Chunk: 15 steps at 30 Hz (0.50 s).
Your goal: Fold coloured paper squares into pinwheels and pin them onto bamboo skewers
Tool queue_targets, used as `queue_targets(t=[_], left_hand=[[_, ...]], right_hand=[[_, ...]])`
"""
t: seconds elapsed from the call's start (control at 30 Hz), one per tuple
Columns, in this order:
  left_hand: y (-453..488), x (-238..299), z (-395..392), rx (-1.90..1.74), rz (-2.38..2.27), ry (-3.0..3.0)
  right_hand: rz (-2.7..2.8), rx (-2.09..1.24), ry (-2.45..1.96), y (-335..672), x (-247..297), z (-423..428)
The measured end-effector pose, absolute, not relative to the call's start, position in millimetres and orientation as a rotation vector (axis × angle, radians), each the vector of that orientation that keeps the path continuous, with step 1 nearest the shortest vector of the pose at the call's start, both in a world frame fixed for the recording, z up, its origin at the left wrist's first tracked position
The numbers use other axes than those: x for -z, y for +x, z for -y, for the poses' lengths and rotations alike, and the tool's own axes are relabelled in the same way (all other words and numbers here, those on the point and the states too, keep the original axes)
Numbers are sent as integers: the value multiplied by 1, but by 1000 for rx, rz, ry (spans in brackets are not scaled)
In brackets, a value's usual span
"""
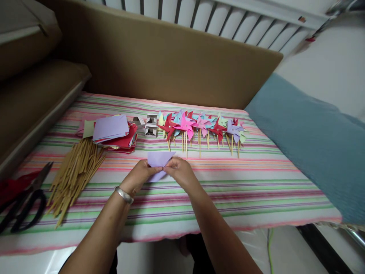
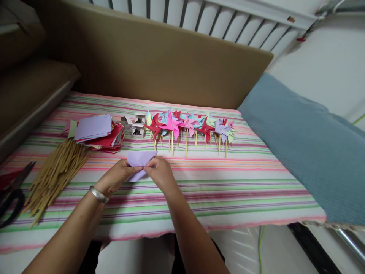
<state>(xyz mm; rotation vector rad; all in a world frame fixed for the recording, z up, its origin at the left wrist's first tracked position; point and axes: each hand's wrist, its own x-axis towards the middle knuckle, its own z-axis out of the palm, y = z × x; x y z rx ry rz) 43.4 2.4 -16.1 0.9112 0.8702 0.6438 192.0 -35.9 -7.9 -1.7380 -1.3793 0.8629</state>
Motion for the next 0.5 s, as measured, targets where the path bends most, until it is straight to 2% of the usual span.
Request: queue_targets(t=[0.33,0.5], left_hand=[[42,16,-4,-663,-933,926],[42,18,-4,-581,-1019,1055]], right_hand=[[1338,-936,-1744,202,5,36],[1299,-796,-1709,214,-11,38]])
